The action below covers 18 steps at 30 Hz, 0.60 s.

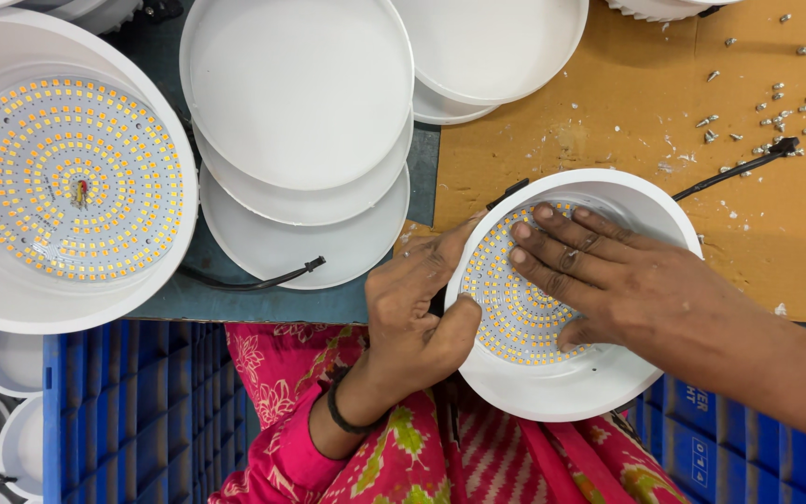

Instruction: The person assembles LED light fixtures by pressing the LED array into the housing, then using a green electric screwdriver to fasten screws around the perimeter and on the back mounting bracket. Completed units are placed into a blue crate.

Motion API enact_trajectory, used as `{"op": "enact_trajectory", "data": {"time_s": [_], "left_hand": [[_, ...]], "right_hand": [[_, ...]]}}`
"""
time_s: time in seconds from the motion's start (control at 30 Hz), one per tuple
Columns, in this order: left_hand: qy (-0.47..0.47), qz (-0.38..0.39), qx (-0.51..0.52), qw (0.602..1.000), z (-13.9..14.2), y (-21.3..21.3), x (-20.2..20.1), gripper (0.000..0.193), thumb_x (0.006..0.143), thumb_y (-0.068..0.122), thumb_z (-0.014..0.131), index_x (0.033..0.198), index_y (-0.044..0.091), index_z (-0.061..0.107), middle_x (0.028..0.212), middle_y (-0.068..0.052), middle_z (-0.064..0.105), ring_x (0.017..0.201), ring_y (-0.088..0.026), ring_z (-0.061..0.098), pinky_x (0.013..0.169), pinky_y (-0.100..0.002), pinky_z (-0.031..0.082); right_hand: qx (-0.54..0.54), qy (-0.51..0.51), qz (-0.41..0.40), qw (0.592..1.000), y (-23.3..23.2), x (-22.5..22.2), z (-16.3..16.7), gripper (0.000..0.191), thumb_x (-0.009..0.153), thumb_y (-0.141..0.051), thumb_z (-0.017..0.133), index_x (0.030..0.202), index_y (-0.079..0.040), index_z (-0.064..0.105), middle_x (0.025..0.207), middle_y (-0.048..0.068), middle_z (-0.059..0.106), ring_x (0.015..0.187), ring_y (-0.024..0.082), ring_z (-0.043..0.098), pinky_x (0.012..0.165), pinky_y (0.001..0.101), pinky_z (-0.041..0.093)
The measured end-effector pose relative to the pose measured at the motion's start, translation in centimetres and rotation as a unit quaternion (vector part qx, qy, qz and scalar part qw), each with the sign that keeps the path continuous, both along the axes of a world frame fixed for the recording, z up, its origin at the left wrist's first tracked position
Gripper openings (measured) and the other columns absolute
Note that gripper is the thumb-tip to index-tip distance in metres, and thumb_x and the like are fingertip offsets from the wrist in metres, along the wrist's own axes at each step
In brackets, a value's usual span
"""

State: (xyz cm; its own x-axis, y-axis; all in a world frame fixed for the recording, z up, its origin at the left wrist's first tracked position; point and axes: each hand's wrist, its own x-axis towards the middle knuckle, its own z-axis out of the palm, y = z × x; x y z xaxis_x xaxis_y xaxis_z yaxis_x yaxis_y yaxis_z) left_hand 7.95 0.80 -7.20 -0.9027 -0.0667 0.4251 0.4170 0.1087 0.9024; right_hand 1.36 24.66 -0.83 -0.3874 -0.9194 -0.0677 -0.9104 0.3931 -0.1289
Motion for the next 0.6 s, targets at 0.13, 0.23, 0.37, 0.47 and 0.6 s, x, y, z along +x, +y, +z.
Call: {"op": "enact_trajectory", "data": {"time_s": [0.13,0.23,0.37,0.47,0.6], "left_hand": [[-0.005,0.004,-0.006,1.000,0.1,0.0,0.0,0.060,0.080,-0.002,0.058,0.140,-0.003,0.061,0.115,-0.020,0.075,0.104,-0.030,0.077,0.097,-0.034,0.059],[-0.003,0.006,-0.003,1.000,0.1,0.1,-0.1,0.058,0.081,-0.002,0.057,0.140,-0.003,0.062,0.115,-0.020,0.074,0.105,-0.030,0.077,0.097,-0.034,0.059],[-0.007,0.013,0.008,1.000,0.2,0.5,-0.2,0.056,0.082,-0.003,0.057,0.138,-0.002,0.063,0.114,-0.019,0.075,0.103,-0.030,0.078,0.096,-0.033,0.060],[-0.017,0.014,0.008,1.000,0.3,0.5,-0.2,0.056,0.082,-0.003,0.058,0.137,-0.002,0.064,0.111,-0.019,0.076,0.096,-0.029,0.077,0.091,-0.033,0.060],[-0.006,0.013,0.008,1.000,0.4,0.5,-0.4,0.056,0.082,-0.003,0.057,0.138,-0.002,0.063,0.107,-0.019,0.075,0.094,-0.029,0.077,0.090,-0.034,0.060]], "right_hand": [[-0.007,-0.003,0.003,1.000,0.1,-0.1,-0.1,0.089,0.078,-0.043,0.060,0.154,-0.003,0.039,0.162,0.014,0.039,0.151,0.029,0.034,0.126,0.0431,0.024],[-0.010,0.002,-0.001,1.000,0.1,-0.1,-0.2,0.089,0.078,-0.045,0.060,0.154,-0.004,0.040,0.162,0.014,0.039,0.151,0.029,0.034,0.125,0.0431,0.025],[0.004,0.016,-0.028,0.999,0.2,0.5,-0.4,0.088,0.077,-0.047,0.061,0.151,-0.004,0.042,0.160,0.014,0.041,0.151,0.028,0.035,0.124,0.0436,0.028],[0.012,0.027,-0.045,0.999,0.2,0.9,-0.5,0.087,0.078,-0.048,0.061,0.150,-0.004,0.044,0.159,0.015,0.043,0.151,0.028,0.035,0.124,0.0437,0.029],[0.013,0.028,-0.054,0.998,0.2,1.1,-0.5,0.085,0.080,-0.048,0.061,0.150,-0.003,0.043,0.160,0.015,0.042,0.152,0.028,0.035,0.124,0.0435,0.028]]}}
